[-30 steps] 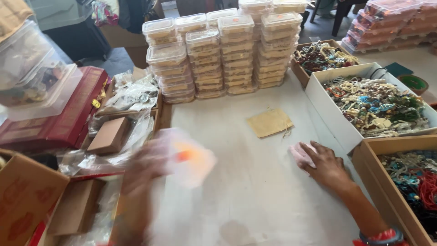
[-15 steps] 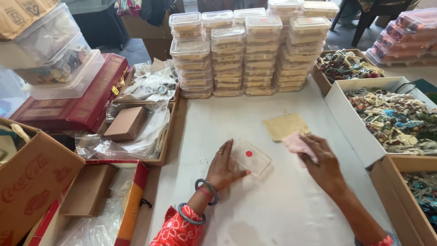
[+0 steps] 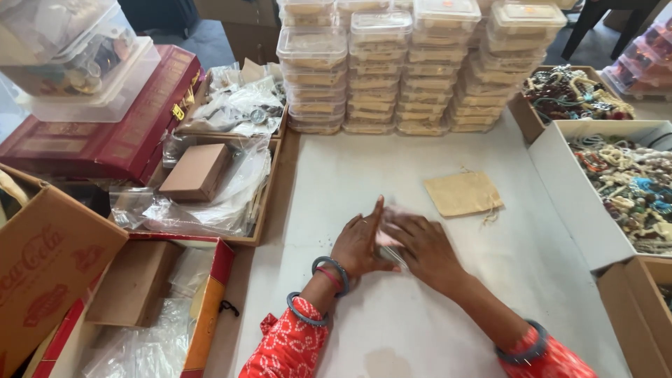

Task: The person wipes a small plastic container with a pink cloth, then places a small beige pouch inside and stacks the container. Next, the person wipes a long gold-colored chain with the cloth, folds it, and places it into a small pouch.

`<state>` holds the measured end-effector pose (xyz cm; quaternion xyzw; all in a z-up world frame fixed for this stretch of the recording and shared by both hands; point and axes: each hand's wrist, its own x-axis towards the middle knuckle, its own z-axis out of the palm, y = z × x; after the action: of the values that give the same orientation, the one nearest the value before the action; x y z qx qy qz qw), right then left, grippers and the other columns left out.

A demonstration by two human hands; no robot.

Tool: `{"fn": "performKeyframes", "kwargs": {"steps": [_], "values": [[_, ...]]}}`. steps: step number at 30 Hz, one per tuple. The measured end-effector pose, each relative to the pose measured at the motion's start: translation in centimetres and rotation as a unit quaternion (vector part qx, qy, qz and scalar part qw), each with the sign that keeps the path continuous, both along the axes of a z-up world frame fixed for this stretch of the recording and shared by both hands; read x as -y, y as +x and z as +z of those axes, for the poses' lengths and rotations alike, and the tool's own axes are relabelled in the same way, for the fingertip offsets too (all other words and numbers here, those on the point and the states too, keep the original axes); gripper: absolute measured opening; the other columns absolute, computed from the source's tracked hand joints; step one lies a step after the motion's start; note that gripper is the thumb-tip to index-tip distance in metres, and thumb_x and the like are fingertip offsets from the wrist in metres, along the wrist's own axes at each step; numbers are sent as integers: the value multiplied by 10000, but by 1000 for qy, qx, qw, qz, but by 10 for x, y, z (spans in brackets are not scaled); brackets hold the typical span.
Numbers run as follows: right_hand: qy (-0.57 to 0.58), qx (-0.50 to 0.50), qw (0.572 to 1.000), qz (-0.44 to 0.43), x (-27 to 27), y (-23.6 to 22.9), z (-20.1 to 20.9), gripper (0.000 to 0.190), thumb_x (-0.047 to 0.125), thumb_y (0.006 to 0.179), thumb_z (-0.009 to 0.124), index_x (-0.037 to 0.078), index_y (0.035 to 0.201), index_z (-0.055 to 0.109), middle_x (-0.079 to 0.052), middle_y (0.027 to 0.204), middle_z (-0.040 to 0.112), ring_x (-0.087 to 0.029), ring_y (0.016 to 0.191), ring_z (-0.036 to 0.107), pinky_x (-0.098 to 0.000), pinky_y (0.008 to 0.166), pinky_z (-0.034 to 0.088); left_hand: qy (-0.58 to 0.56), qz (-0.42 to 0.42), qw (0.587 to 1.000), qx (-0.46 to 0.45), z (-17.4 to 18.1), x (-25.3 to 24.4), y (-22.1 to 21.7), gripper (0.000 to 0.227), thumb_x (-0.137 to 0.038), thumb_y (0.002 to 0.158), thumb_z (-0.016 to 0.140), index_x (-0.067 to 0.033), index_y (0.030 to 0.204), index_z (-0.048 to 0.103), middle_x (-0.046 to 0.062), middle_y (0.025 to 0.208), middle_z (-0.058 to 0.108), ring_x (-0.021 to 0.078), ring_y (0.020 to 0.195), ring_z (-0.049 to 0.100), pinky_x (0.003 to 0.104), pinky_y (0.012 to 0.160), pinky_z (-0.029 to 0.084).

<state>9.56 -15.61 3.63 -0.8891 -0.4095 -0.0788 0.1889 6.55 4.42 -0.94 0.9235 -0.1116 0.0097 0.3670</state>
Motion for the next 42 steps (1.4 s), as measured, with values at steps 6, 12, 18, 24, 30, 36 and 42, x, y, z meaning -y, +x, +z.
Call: {"fn": "performKeyframes", "kwargs": {"steps": [6,12,18,24,30,36,42], "values": [[-5,-13,999,38,52,-18,10,479,122,829,678,202,1301,660,4,1423,597,-235,1293,527,-427,1023,434,76,-28,994,70,7,4,-6,1231,-662,625,869,-166,1599,302,77,1594,451,275,1484,383,490,1242,191],[31,-12,999,-4,14,8,-5,439,90,860,643,149,1295,653,-32,1448,579,-263,1319,521,-436,1065,421,73,-22,995,66,9,7,-6,1139,-635,668,845,-154,1577,355,73,1572,467,276,1474,360,497,1229,174],[26,27,999,14,16,-12,-3,434,98,849,651,122,1282,655,-47,1408,586,-282,1344,489,-448,1071,396,65,17,997,33,4,9,-4,1113,-618,682,855,-91,1536,374,110,1507,516,255,1459,394,470,1227,213],[45,-22,999,-18,71,-26,5,445,24,825,657,161,1247,689,-11,1372,649,-230,1334,538,-414,1084,446,84,26,995,37,13,15,-8,1105,-605,653,853,-115,1528,389,116,1498,512,257,1447,395,494,1214,206],[215,-176,933,-230,94,-10,-7,438,53,910,622,188,1326,639,5,1395,631,-211,1205,629,-389,900,565,128,49,989,-53,30,21,-14,981,-615,717,826,-143,1478,427,62,1524,505,230,1476,406,495,1284,176],[46,102,965,-239,108,-14,-1,492,188,830,727,149,1315,658,-53,1391,649,-272,1375,522,-495,1050,433,30,-25,995,92,12,16,-11,1196,-464,664,885,-108,1611,248,134,1645,371,304,1452,401,461,1214,257],[48,1,999,-17,73,-29,-4,717,405,737,821,91,1343,603,-158,1449,516,-346,1386,420,-497,1122,343,36,-31,997,57,13,16,-11,1170,-466,694,871,-113,1619,248,156,1548,449,319,1416,446,484,1233,249]]}}
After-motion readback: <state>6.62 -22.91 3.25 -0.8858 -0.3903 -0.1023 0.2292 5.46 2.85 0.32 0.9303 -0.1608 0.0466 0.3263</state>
